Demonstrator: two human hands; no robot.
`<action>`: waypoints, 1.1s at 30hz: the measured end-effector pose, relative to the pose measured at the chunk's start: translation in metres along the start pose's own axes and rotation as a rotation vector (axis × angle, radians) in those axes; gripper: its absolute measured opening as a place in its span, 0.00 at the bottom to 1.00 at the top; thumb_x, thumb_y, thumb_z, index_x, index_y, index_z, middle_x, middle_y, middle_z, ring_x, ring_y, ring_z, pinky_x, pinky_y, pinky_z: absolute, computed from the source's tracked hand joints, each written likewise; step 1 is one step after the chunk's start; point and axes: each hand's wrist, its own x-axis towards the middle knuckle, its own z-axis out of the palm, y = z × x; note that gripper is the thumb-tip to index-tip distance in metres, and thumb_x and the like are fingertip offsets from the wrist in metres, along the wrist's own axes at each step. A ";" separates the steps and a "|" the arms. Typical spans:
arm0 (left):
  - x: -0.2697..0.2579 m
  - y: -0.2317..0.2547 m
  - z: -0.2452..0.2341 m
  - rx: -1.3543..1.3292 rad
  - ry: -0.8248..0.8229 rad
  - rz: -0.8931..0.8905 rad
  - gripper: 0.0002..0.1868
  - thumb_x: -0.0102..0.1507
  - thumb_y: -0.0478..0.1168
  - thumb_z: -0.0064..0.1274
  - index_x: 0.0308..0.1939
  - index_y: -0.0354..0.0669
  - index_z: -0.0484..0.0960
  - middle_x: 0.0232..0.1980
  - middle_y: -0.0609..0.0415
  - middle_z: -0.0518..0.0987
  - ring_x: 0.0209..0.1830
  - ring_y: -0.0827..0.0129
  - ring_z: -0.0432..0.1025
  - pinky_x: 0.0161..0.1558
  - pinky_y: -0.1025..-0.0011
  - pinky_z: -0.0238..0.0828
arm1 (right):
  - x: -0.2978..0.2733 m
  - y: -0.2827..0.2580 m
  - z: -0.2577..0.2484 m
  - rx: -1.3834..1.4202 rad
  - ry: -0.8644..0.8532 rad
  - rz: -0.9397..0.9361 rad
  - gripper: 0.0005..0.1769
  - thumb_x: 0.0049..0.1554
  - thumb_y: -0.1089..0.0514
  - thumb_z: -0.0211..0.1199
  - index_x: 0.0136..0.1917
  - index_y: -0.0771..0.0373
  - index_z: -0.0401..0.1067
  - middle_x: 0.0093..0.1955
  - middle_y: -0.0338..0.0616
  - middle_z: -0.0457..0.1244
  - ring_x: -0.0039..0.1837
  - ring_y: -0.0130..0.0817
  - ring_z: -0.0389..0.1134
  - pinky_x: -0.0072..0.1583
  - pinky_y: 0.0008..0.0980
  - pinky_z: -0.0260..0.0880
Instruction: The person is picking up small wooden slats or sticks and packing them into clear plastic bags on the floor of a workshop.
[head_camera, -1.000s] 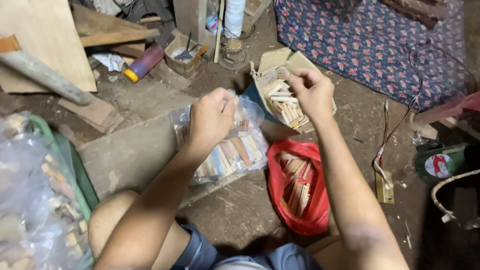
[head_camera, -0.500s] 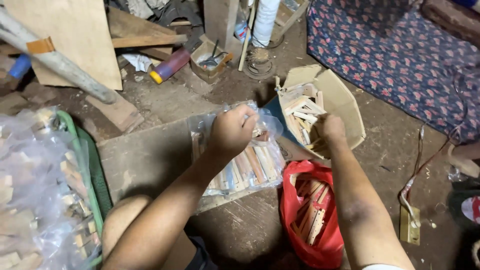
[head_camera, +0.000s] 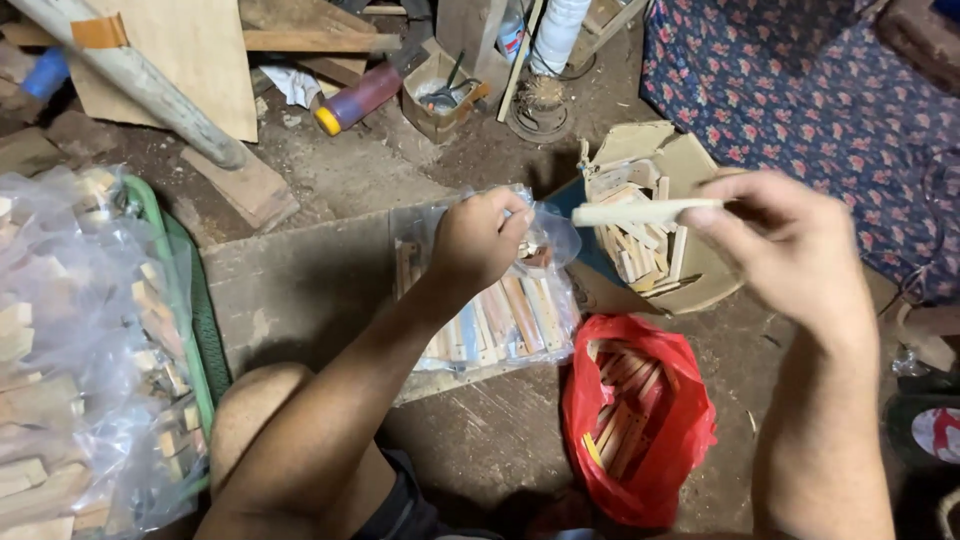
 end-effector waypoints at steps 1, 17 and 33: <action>0.000 -0.001 0.002 0.016 0.006 -0.005 0.09 0.62 0.46 0.49 0.29 0.51 0.79 0.20 0.60 0.75 0.23 0.66 0.70 0.30 0.63 0.63 | 0.002 -0.020 0.010 -0.160 -0.081 -0.111 0.10 0.64 0.57 0.66 0.57 0.61 0.77 0.54 0.46 0.68 0.53 0.34 0.63 0.53 0.34 0.63; 0.005 -0.019 0.008 0.097 -0.042 -0.104 0.08 0.64 0.50 0.54 0.45 0.61 0.85 0.29 0.47 0.82 0.42 0.49 0.80 0.45 0.52 0.76 | 0.064 0.157 0.058 -0.173 0.327 0.103 0.04 0.63 0.50 0.72 0.44 0.41 0.81 0.34 0.34 0.69 0.43 0.24 0.73 0.47 0.26 0.72; 0.001 -0.005 0.019 0.215 -0.023 -0.164 0.06 0.63 0.54 0.54 0.38 0.68 0.85 0.14 0.62 0.71 0.23 0.65 0.76 0.34 0.66 0.76 | 0.045 0.336 0.131 -0.845 -0.167 0.657 0.19 0.54 0.57 0.60 0.57 0.64 0.80 0.49 0.57 0.73 0.55 0.56 0.75 0.52 0.50 0.78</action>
